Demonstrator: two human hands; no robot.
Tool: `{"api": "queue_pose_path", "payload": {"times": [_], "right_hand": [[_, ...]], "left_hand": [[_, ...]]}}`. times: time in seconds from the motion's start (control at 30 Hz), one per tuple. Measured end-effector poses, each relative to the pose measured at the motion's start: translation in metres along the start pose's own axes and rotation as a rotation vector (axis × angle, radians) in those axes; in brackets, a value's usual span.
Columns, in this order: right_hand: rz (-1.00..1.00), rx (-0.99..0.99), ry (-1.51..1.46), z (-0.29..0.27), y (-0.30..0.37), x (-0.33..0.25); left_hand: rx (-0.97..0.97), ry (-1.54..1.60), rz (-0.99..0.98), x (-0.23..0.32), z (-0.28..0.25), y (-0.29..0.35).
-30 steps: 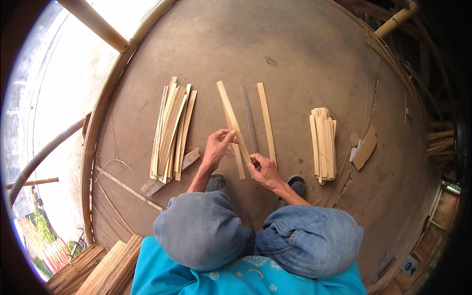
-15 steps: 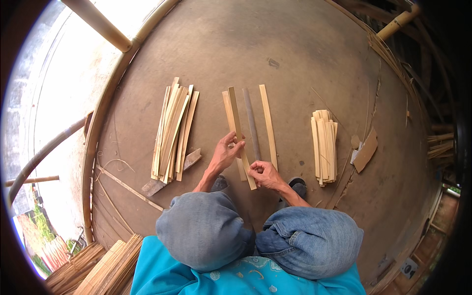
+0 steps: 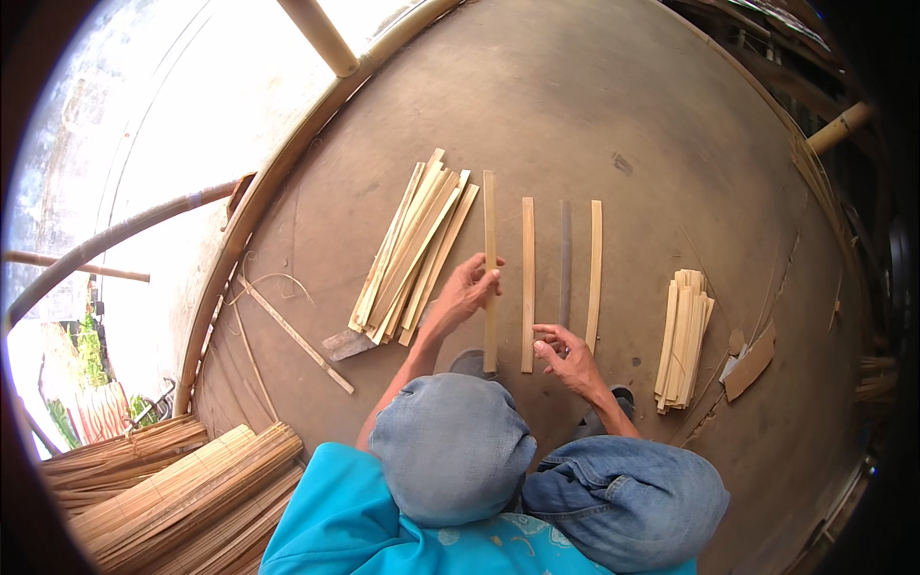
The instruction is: The person sits on the ground and uses a machete to split bamboo strips into thinner pieces. They gather the finished strips, stand, and carry them into a covered area, then sit and arrange the strips on the floor.
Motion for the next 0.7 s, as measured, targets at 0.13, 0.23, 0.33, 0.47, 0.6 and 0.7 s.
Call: {"api": "queue_pose_path", "payload": {"times": [0.13, 0.23, 0.33, 0.47, 0.6, 0.7], "right_hand": [[0.053, -0.016, -0.027, -0.004, -0.004, 0.019], [0.099, -0.033, -0.021, -0.003, 0.002, 0.036], [0.141, -0.042, -0.024, -0.002, 0.006, 0.043], [0.159, 0.014, -0.065, -0.011, 0.009, 0.047], [0.159, 0.032, -0.071, -0.017, 0.011, 0.044], [0.175, 0.02, -0.039, -0.014, 0.011, 0.042]], "left_hand": [[0.244, -0.583, 0.019, 0.013, -0.076, 0.017], [0.41, -0.596, -0.023, 0.007, -0.112, 0.025], [0.717, -0.734, 0.139, 0.0, -0.145, 0.04], [0.745, -0.811, 0.045, -0.013, -0.146, 0.045], [0.692, -0.988, 0.066, -0.006, -0.129, 0.045], [0.68, -1.036, 0.071, -0.014, -0.133, 0.046]]}}
Point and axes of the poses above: each hand's wrist, its own y-axis away from the middle knuckle, its own z-axis out of the palm, x = y × z, the point moved 7 cm from there along -y, towards the middle knuckle, and after that the axes turned 7 degrees about -x, right-handed, at the moved point
